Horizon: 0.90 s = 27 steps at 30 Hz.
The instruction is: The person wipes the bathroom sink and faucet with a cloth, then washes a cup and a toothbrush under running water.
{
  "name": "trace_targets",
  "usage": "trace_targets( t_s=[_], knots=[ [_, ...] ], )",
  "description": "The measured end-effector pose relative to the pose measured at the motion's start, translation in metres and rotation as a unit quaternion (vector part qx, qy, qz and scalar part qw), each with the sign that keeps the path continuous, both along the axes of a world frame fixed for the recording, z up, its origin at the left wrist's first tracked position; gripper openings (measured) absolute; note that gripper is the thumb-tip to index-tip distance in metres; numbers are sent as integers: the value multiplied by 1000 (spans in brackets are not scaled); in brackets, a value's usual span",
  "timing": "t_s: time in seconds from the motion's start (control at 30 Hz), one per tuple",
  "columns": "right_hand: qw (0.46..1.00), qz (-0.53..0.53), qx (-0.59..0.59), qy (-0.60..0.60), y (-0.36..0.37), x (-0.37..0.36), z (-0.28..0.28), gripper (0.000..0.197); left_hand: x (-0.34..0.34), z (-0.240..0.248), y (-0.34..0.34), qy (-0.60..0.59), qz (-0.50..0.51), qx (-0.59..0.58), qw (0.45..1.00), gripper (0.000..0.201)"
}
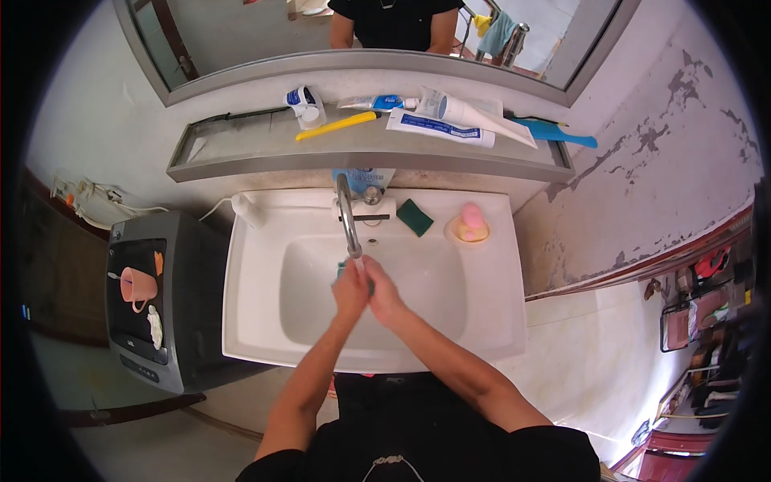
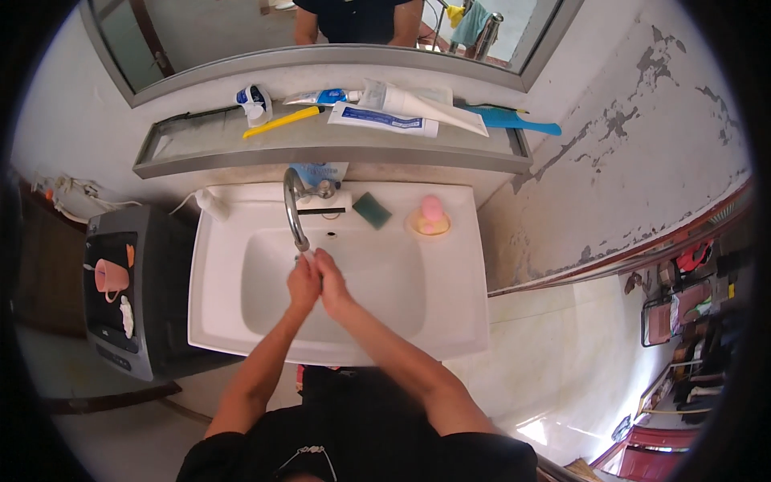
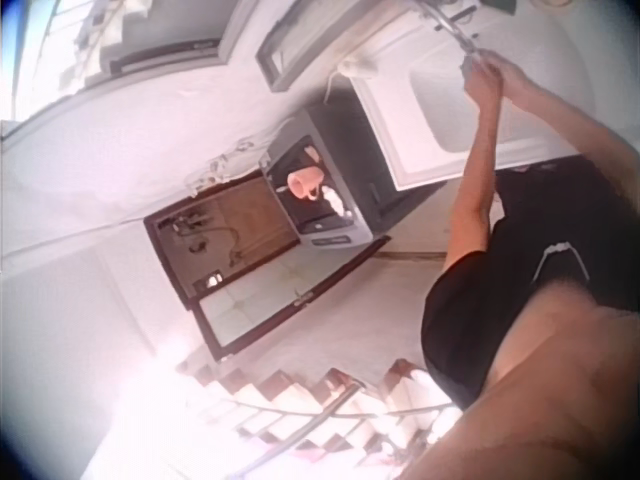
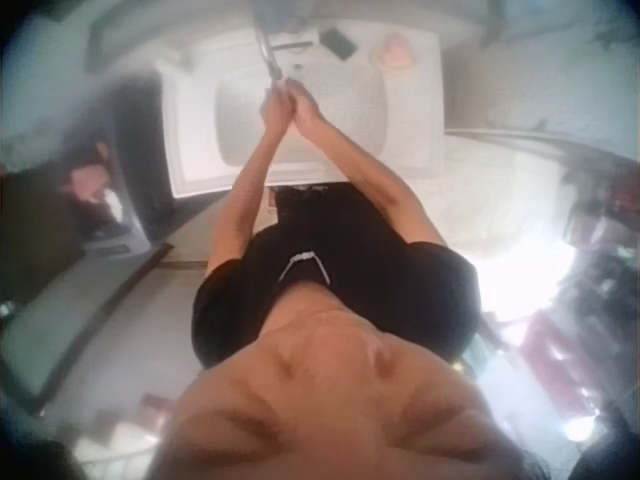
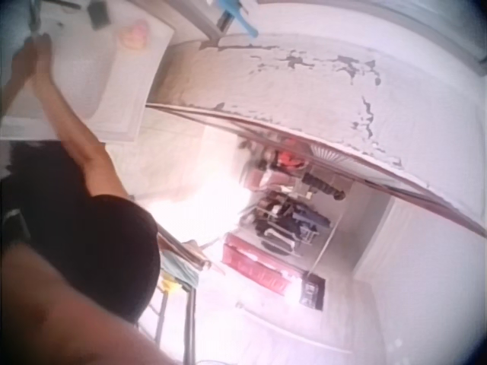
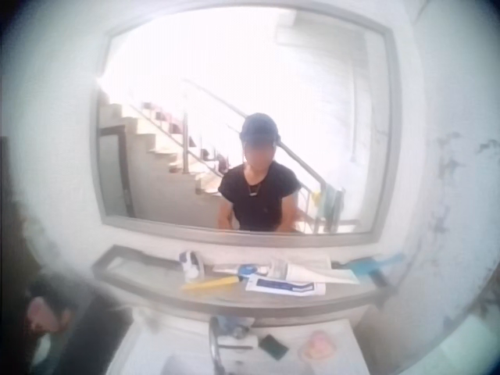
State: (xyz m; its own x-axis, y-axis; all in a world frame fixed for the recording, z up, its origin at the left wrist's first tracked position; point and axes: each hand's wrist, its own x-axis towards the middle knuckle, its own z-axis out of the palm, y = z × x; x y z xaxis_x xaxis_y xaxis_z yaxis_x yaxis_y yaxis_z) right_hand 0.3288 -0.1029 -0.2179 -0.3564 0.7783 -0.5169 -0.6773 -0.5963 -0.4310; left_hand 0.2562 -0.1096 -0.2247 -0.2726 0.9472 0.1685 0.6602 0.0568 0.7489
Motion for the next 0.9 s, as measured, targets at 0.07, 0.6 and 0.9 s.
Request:
trace_targets(
  t_s=[0.07, 0.6, 0.9],
  knots=[
    [987, -11, 102, -126, -18, -18, 1, 33, -19, 3, 18, -83, 131, -69, 985, 31],
    [921, 109, 189, -322, -4, 37, 22, 31, -4, 19, -22, -507, -4, -88, 857, 21],
    [865, 192, 367, -283, 23, 69, 39, 16, -29, -37, -18, -309, -87, -137, 937, 40]
  ],
)
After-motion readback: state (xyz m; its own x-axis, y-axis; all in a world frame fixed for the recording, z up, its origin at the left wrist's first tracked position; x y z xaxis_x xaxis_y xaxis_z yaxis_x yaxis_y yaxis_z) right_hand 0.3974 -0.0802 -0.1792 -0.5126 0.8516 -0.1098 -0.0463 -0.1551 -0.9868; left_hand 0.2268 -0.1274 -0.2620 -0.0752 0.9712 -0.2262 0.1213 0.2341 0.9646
